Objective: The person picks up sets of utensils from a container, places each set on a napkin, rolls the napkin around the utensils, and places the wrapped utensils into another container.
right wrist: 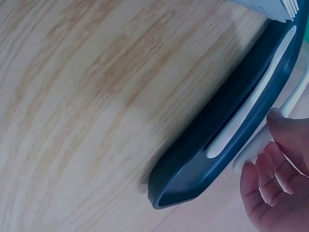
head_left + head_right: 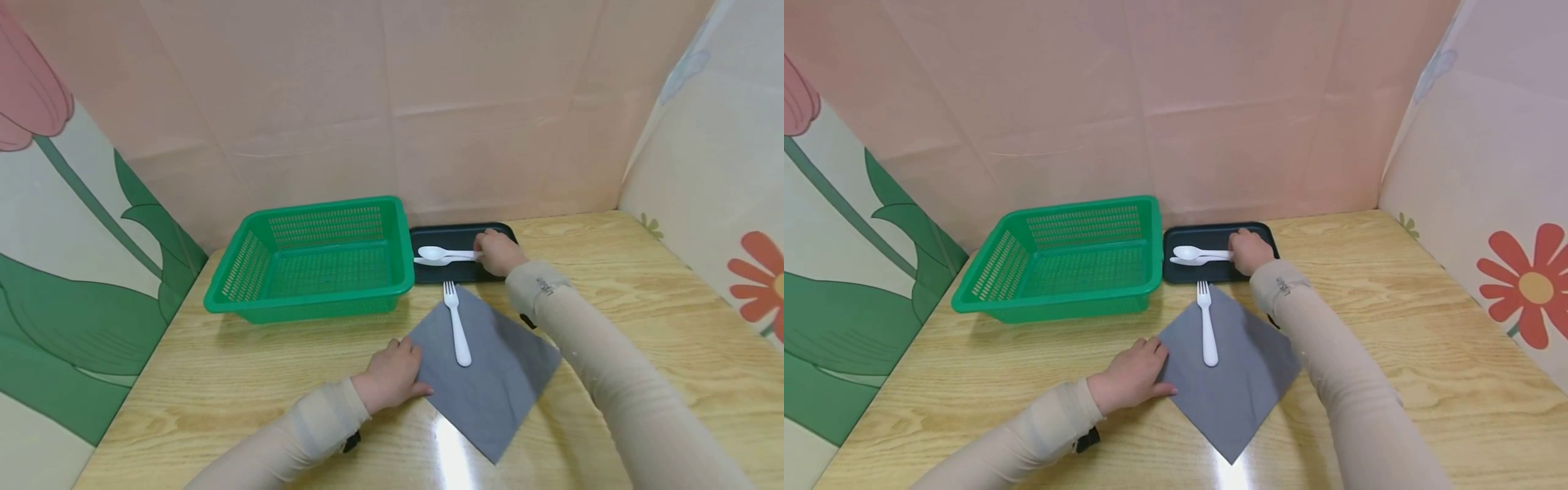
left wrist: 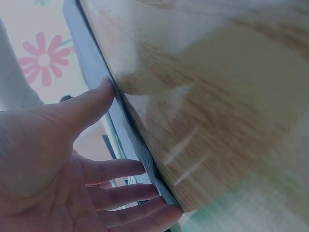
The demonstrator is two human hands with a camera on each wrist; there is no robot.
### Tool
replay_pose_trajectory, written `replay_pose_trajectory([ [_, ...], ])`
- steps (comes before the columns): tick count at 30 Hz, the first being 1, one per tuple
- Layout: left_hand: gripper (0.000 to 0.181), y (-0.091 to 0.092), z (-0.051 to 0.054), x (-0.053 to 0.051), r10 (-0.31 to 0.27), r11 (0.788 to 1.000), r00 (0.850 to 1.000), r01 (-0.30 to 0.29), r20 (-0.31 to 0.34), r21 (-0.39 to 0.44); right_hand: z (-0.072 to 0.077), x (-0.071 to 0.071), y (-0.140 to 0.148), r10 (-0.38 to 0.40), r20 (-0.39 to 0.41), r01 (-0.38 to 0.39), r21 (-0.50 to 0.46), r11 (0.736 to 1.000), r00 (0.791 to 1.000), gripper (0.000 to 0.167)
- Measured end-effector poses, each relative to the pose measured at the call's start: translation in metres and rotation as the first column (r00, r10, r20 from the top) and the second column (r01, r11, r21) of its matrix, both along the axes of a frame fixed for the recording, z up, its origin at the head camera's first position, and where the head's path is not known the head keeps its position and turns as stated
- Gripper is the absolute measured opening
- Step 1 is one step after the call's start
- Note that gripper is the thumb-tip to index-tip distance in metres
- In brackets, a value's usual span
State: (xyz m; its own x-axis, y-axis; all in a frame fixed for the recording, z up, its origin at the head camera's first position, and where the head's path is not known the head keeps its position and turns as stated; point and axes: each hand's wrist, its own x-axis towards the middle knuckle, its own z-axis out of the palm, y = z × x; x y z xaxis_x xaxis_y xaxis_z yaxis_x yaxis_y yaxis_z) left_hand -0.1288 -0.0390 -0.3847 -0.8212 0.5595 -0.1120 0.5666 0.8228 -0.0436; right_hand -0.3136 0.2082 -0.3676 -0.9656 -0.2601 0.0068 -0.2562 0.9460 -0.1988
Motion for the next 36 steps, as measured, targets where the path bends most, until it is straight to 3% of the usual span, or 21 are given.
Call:
replay_pose_trajectory([
  [28,0.055,0.0008,0.0008,-0.0004,0.002,1.0,1.0,-0.002,0.006,0.001,0.0037,0.0026,0.0049,0.017,-0.014,-0.017,-0.011,1.0,1.0,0.012],
  [36,0.054,0.0003,0.0005,-0.0001,-0.006,1.0,1.0,0.005,-0.014,-0.003,0.0101,0.0071,0.008,0.066,-0.03,-0.067,-0.018,0.998,0.997,0.01],
])
